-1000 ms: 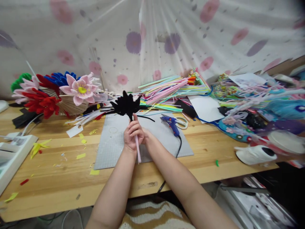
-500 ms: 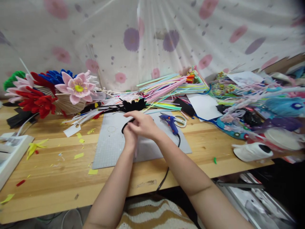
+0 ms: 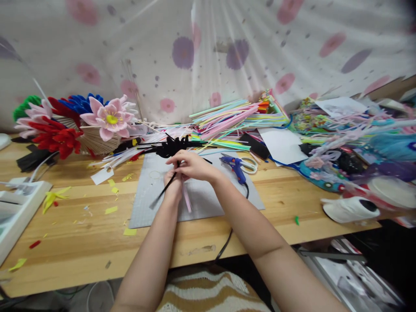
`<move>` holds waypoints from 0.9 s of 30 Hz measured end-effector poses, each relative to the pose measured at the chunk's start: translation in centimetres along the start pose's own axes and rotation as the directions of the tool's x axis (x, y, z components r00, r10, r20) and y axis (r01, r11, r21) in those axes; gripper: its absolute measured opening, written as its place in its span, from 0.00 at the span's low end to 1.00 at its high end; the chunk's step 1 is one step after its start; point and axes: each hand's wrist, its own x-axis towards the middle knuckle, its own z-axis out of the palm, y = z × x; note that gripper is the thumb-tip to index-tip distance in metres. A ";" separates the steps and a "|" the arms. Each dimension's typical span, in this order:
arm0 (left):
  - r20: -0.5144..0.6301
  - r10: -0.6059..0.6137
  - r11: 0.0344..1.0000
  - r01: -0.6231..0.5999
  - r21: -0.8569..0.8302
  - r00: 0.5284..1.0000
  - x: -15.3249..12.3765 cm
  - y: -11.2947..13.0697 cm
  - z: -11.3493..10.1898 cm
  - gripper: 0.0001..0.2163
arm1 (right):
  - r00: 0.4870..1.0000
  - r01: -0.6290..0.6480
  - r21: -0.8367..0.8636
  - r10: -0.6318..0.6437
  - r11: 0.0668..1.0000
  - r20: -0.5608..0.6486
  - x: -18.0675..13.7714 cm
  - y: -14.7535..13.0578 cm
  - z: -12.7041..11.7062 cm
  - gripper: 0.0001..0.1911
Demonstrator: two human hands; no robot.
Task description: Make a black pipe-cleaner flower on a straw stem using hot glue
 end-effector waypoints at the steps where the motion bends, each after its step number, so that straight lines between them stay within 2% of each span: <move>1: -0.025 0.031 0.999 -0.030 0.028 0.999 -0.1 0.0 -0.2 0.02 | 1.000 -0.018 0.099 0.019 0.995 -0.017 -0.3 0.3 -0.2 0.18; 4: -0.053 0.020 0.999 -0.017 0.049 0.998 -0.2 0.1 -0.4 0.03 | 0.995 -0.040 0.395 0.071 0.918 -0.065 -1.5 1.3 -0.4 0.18; 8: -0.035 -0.017 0.999 0.018 0.045 0.999 -0.7 0.5 0.0 0.05 | 0.987 -0.007 0.641 0.109 0.767 -0.119 -2.8 2.2 -0.1 0.16; 11: 0.000 -0.069 0.996 0.069 0.053 0.998 -1.0 0.8 0.4 0.05 | 0.953 0.071 0.706 0.161 0.705 -0.257 -3.1 2.9 0.5 0.14; 14: 0.002 -0.134 0.991 0.134 0.021 0.991 -1.0 1.0 0.7 0.05 | 0.871 0.061 0.704 0.306 0.707 -0.383 -3.0 3.7 1.1 0.09; 17: 0.004 -0.214 0.972 0.213 -0.101 0.977 -0.8 1.4 0.9 0.08 | 0.827 0.022 0.759 0.415 0.650 -0.379 -3.3 4.3 1.4 0.11; 20: 0.099 -0.288 0.911 0.305 -0.277 0.952 -0.9 1.8 0.9 0.11 | 0.782 0.056 0.838 0.498 0.543 -0.375 -3.8 5.2 1.6 0.10; 22: 0.200 -0.293 0.859 0.350 -0.374 0.935 -1.3 2.0 0.9 0.13 | 0.723 0.078 0.896 0.594 0.436 -0.352 -3.9 5.9 1.9 0.07; 24: 0.284 -0.267 0.827 0.371 -0.424 0.921 -1.9 2.0 1.0 0.12 | 0.651 0.032 0.934 0.701 0.357 -0.290 -3.6 6.5 2.7 0.05; 25: 0.310 -0.251 0.822 0.371 -0.431 0.917 -2.3 1.9 1.2 0.11 | 0.635 -0.022 0.935 0.727 0.355 -0.261 -3.3 6.8 3.3 0.05; 27: 0.332 -0.222 0.835 0.354 -0.421 0.917 -3.1 1.7 1.4 0.09 | 0.660 -0.135 0.899 0.715 0.416 -0.232 -2.6 7.2 4.6 0.07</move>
